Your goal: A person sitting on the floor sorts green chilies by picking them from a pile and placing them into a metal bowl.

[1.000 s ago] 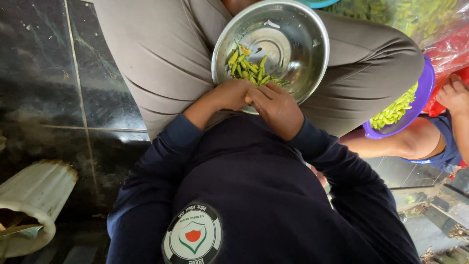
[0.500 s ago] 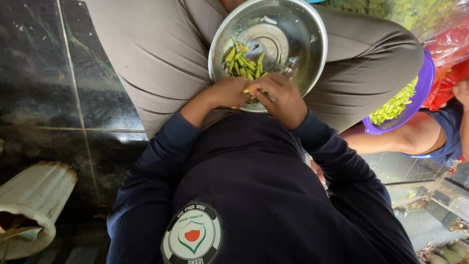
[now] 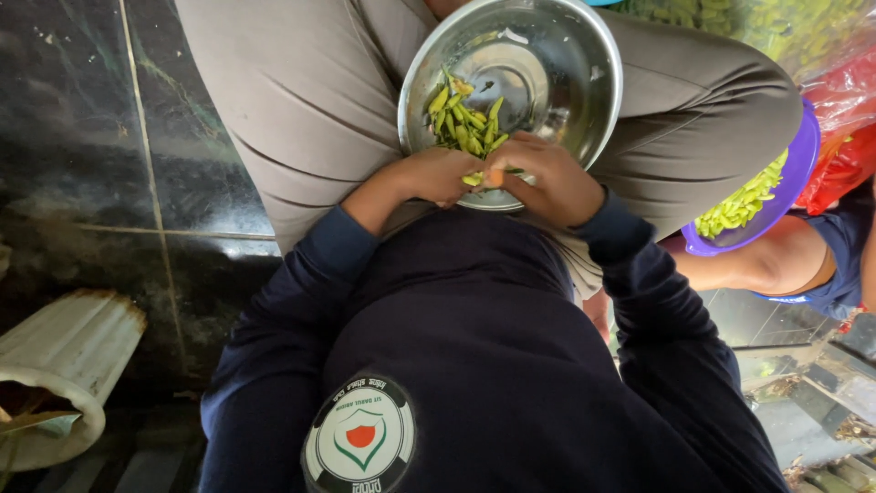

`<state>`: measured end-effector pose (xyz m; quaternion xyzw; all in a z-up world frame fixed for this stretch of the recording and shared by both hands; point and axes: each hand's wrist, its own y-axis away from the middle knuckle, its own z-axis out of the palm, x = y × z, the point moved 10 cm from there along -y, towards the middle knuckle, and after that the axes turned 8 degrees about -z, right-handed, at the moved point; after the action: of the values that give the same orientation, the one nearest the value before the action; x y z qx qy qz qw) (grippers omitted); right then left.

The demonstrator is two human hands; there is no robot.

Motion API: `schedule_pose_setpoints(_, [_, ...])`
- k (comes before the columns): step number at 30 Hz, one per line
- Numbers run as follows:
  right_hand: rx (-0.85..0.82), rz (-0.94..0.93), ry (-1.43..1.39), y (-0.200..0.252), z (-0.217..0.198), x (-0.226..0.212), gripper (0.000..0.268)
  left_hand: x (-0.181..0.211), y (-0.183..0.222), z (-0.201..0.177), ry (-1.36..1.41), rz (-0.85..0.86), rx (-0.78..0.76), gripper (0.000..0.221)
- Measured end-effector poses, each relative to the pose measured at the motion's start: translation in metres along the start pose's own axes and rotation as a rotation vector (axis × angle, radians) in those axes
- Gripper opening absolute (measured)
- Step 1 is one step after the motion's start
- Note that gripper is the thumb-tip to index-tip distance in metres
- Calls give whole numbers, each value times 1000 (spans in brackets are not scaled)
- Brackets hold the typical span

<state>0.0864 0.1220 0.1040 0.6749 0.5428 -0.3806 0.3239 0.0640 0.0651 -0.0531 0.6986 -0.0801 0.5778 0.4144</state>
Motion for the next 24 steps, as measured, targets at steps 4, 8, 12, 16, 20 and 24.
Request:
schedule_pose_setpoints(4, [47,37,-80,10,-2,11,5,8,0,0,24,48,-15,14])
schedule_pose_setpoints(8, [210,112,178,23,-24,26,32,12,2,-10,31,25,40,12])
schedule_pose_setpoints(12, [259,309,-78,42,9,50,42,23,15,-23,156,37,172,27])
schedule_pose_setpoints(16, [541,447,-800,48,50,74,53,-4,-17,-17,83,110,361,51])
schedule_pose_setpoints(20, [657,601,-1348,36,53,71,65,27,0,-28,-267,-1,515,53])
schedule_pose_setpoints(24, [742,605,-1532,32,52,77,56,42,-13,-31,-732,-156,717,45])
